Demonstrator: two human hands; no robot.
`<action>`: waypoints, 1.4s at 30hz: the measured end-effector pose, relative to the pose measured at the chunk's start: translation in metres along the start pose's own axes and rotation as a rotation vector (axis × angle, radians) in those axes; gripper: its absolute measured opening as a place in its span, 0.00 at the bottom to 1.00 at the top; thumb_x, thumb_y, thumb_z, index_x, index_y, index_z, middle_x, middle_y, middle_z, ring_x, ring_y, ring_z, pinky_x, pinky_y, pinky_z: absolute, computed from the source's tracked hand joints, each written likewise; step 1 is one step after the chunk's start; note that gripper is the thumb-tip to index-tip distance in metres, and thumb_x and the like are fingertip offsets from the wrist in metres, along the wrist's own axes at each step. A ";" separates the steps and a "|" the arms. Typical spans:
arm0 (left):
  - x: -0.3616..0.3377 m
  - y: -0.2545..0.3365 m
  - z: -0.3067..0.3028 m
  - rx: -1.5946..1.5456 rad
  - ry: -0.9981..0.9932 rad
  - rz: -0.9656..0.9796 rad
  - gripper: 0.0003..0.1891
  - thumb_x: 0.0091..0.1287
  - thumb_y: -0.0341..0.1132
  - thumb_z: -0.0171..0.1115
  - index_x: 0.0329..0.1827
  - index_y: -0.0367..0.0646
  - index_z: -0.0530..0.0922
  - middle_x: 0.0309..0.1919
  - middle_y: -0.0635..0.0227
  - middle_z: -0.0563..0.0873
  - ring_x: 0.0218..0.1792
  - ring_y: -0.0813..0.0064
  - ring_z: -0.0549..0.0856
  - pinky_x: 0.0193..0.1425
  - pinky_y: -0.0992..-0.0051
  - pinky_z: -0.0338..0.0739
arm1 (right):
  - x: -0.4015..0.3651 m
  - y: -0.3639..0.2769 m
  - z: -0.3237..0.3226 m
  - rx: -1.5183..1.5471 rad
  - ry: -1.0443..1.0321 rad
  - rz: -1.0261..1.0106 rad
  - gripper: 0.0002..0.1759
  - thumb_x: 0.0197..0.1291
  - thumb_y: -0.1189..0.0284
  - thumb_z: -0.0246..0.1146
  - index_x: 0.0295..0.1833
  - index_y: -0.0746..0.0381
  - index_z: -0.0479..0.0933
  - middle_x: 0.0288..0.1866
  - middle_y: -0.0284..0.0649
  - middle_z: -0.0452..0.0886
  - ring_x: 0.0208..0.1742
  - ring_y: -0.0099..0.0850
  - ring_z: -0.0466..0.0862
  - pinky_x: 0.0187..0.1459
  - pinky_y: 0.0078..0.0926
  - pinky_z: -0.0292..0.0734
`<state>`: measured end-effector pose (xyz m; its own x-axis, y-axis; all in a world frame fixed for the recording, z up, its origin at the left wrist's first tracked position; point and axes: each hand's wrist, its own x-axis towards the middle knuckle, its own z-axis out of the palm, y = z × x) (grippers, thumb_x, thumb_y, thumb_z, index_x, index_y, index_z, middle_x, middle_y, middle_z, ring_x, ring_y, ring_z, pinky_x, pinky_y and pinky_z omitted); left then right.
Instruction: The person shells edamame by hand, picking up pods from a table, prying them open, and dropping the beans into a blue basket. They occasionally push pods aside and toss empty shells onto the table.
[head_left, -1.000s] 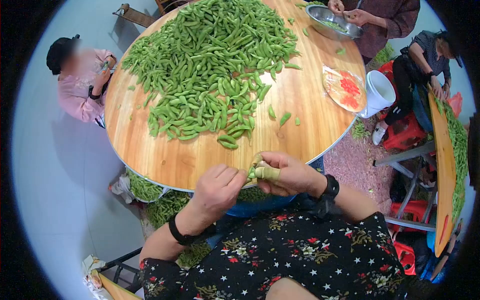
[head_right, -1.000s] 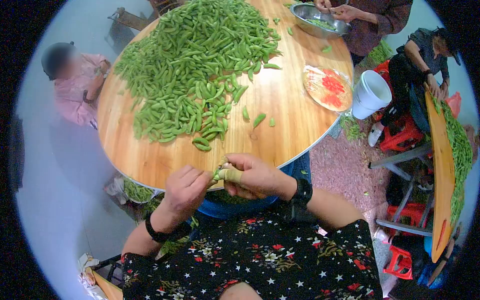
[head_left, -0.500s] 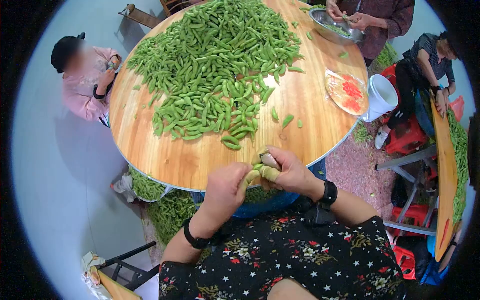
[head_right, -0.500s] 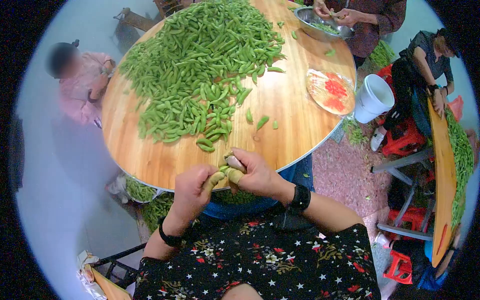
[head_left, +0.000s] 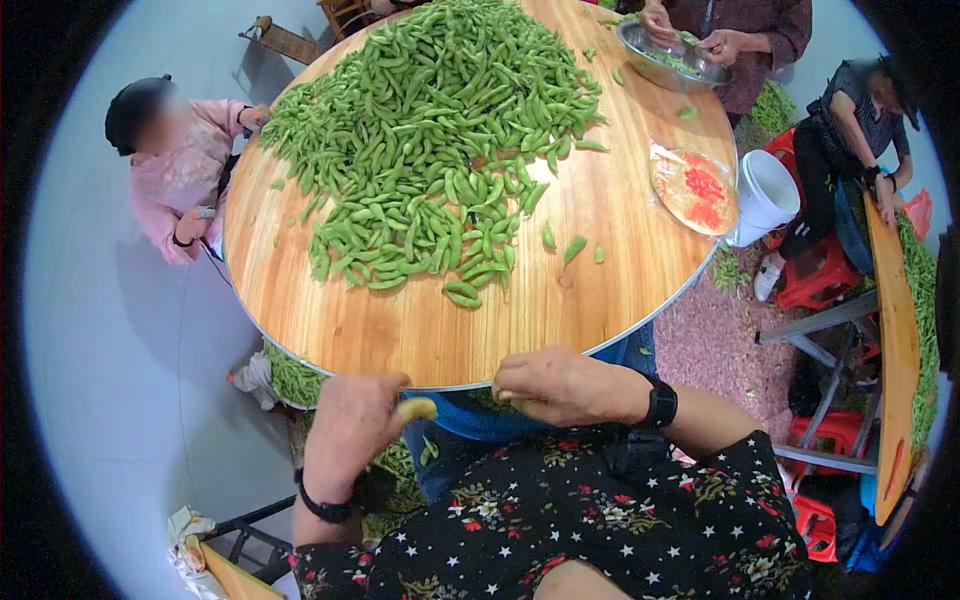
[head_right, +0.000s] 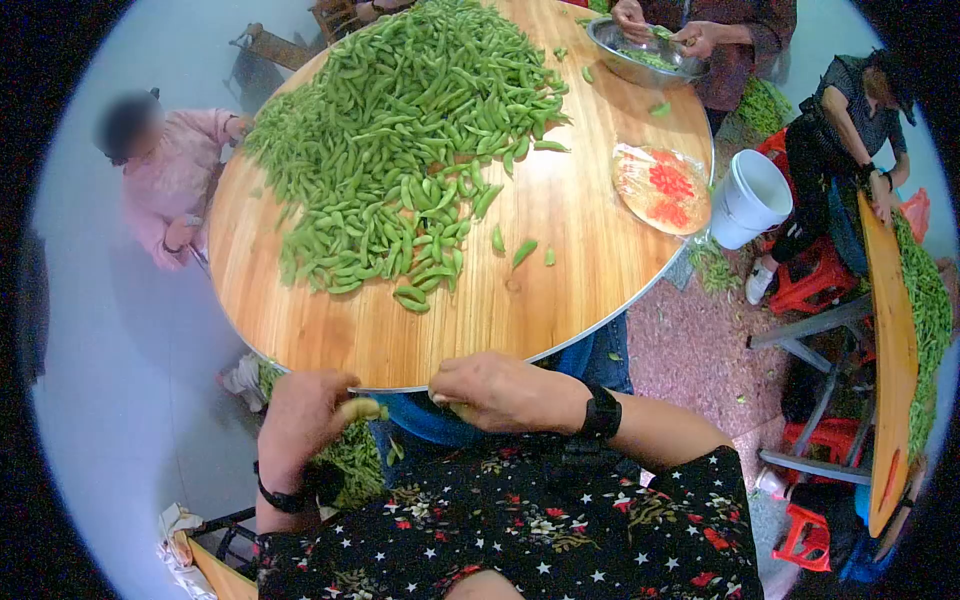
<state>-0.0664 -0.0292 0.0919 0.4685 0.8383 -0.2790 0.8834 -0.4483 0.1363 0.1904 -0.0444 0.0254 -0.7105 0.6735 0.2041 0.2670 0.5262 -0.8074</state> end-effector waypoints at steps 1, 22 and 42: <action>0.007 0.001 -0.004 0.002 0.002 0.000 0.16 0.59 0.49 0.66 0.37 0.44 0.83 0.26 0.61 0.82 0.29 0.57 0.83 0.33 0.61 0.76 | 0.000 0.000 0.000 -0.001 0.001 -0.002 0.05 0.56 0.76 0.58 0.37 0.65 0.70 0.32 0.49 0.75 0.37 0.53 0.78 0.37 0.45 0.72; 0.136 0.034 -0.010 -1.081 0.237 0.128 0.07 0.62 0.30 0.65 0.40 0.41 0.78 0.37 0.71 0.82 0.38 0.78 0.80 0.41 0.79 0.74 | 0.000 0.020 -0.015 0.715 0.354 0.341 0.14 0.73 0.66 0.47 0.55 0.64 0.69 0.32 0.35 0.79 0.19 0.21 0.76 0.19 0.18 0.72; 0.087 0.049 0.047 -0.899 0.538 0.305 0.18 0.66 0.23 0.55 0.59 0.37 0.77 0.40 0.58 0.85 0.34 0.72 0.84 0.42 0.76 0.78 | 0.012 0.007 -0.010 0.782 0.448 0.318 0.13 0.72 0.69 0.46 0.56 0.64 0.63 0.29 0.37 0.76 0.15 0.23 0.74 0.16 0.19 0.68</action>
<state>0.0168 0.0071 0.0295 0.4193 0.8545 0.3064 0.3123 -0.4527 0.8352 0.1907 -0.0276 0.0274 -0.3207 0.9468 -0.0269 -0.2211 -0.1024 -0.9699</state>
